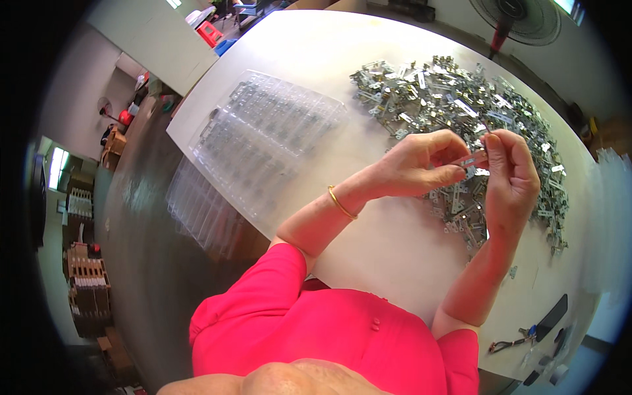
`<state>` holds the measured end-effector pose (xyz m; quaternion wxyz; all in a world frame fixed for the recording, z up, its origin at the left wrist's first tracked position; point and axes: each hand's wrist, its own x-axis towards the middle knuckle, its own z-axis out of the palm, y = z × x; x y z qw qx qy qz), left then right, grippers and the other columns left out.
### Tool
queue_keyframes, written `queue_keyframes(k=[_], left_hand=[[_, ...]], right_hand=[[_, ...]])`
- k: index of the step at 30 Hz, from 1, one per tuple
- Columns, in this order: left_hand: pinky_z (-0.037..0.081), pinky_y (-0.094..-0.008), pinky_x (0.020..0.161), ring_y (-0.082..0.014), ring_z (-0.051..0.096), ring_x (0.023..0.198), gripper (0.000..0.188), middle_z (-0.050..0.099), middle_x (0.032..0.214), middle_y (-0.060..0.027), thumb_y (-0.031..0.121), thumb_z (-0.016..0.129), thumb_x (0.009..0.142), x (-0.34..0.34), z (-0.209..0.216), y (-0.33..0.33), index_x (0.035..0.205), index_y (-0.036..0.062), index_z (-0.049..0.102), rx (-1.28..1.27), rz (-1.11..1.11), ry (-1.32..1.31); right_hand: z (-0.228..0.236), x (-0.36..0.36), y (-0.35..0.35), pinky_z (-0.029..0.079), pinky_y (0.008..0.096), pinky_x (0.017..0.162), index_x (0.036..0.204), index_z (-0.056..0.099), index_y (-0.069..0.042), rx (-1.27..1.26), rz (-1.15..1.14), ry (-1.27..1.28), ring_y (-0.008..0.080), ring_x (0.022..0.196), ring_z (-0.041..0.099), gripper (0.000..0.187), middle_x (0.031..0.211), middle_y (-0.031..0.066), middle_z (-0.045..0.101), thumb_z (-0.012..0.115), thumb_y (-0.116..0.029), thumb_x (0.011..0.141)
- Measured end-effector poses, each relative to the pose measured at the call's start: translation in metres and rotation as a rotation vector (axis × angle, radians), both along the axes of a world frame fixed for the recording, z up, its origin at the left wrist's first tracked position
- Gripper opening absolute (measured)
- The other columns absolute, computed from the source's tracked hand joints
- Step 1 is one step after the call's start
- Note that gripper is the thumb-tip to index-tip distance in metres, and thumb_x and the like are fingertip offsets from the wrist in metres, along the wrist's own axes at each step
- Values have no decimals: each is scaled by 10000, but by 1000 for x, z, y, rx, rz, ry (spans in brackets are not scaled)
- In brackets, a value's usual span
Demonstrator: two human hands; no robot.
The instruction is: Manually assemble and sort small metal hardware clips into plastic blister trays.
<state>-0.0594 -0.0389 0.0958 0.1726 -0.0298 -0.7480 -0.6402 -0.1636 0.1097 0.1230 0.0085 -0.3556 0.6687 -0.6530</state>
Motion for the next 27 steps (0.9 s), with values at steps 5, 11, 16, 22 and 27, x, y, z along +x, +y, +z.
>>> queue_keyframes(k=[5,11,16,22,27], left_hand=[[537,-311,685,-176,672,790,250,691,900,-136,89,756,862,0,0,0,1046,-13,621,-318,244,220],[539,-335,643,-213,696,728,180,697,827,-143,86,735,881,20,6,-11,1000,-8,637,-339,405,206],[557,-312,688,-182,716,784,148,732,860,-152,98,708,913,52,20,-52,1006,-16,691,-355,549,56],[548,-313,693,-178,691,752,152,732,873,-130,128,729,892,106,2,-159,993,15,742,-745,885,-56],[554,-377,693,-269,732,747,173,730,790,-165,201,730,847,171,-11,-269,910,44,761,-744,1082,-282]], right_hand=[[-2,-1,-2,522,221,707,1062,668,-35,22,-29,-32,67,765,605,116,948,3,681,612,-129,1022],[-2,8,-14,517,233,760,1081,676,-37,-51,-189,299,79,915,618,109,1014,2,678,619,-101,1014],[-11,38,-23,528,248,765,1086,674,-21,-15,160,36,86,851,635,115,981,7,689,645,-27,975],[-58,106,-45,515,399,605,908,635,-83,269,538,518,319,697,645,109,781,125,626,686,-12,841],[-127,135,-25,504,392,572,876,625,-88,289,715,468,308,640,628,69,719,99,612,690,-68,862]])
